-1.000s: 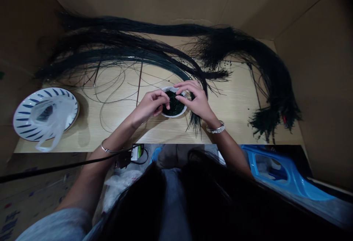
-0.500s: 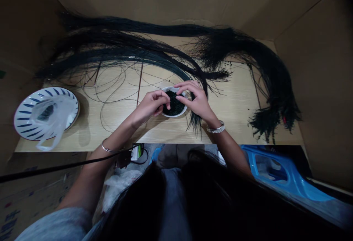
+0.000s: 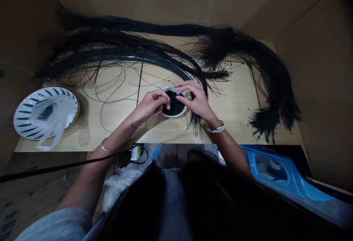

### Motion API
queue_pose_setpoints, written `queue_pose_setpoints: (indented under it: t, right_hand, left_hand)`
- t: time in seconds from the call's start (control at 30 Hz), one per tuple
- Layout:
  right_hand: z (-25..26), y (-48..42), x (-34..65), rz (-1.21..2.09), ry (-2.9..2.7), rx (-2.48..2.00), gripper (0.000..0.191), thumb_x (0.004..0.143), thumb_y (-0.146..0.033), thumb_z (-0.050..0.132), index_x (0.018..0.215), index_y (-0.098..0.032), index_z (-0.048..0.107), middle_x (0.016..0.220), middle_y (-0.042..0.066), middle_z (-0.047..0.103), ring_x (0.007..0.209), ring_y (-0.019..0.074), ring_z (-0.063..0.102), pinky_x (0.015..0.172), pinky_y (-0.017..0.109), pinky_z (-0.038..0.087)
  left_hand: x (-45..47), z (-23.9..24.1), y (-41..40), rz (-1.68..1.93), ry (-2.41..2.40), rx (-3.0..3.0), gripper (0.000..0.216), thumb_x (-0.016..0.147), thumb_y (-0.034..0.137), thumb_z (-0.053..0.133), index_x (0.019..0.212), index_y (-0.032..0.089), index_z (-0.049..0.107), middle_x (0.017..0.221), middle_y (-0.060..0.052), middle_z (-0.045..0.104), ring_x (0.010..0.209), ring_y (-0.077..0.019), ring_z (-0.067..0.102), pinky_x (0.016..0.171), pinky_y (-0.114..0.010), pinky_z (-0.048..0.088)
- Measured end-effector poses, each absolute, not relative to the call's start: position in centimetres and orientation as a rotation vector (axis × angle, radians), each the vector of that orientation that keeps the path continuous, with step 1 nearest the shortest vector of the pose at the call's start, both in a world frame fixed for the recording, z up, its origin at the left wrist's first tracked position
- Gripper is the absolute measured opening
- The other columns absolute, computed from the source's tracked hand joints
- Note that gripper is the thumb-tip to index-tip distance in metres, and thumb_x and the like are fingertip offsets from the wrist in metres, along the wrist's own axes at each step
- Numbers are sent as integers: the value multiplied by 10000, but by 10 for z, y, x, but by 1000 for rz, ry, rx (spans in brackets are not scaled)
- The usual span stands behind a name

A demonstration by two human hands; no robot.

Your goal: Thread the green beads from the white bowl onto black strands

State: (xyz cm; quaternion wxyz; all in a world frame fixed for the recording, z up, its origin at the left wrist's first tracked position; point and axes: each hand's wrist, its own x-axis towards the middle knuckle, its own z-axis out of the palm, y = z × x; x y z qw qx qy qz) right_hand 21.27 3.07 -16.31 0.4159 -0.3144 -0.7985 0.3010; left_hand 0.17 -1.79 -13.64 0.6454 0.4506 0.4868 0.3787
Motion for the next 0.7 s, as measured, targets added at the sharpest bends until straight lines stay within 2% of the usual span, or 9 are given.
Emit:
queue_pose_setpoints:
  t: [0.33, 0.7]
  right_hand:
    - [-168, 28, 213, 624, -2153, -831, 97, 981, -369, 626, 986, -303, 696, 1257, 20, 720, 1242, 299, 557, 1135, 566, 433]
    - [-163, 29, 214, 668, -2134, -808, 26, 952, -303, 666, 955, -286, 686, 1253, 25, 725, 1225, 286, 587, 1124, 563, 446]
  left_hand:
    - [1, -134, -18, 828, 1118, 1032, 144, 834, 281, 676, 819, 157, 604, 676, -23, 673, 350, -31, 377, 355, -199, 187]
    - [2, -133, -18, 826, 1110, 1042, 145, 831, 278, 677, 804, 151, 613, 672, -26, 671, 349, -37, 383, 360, -204, 178]
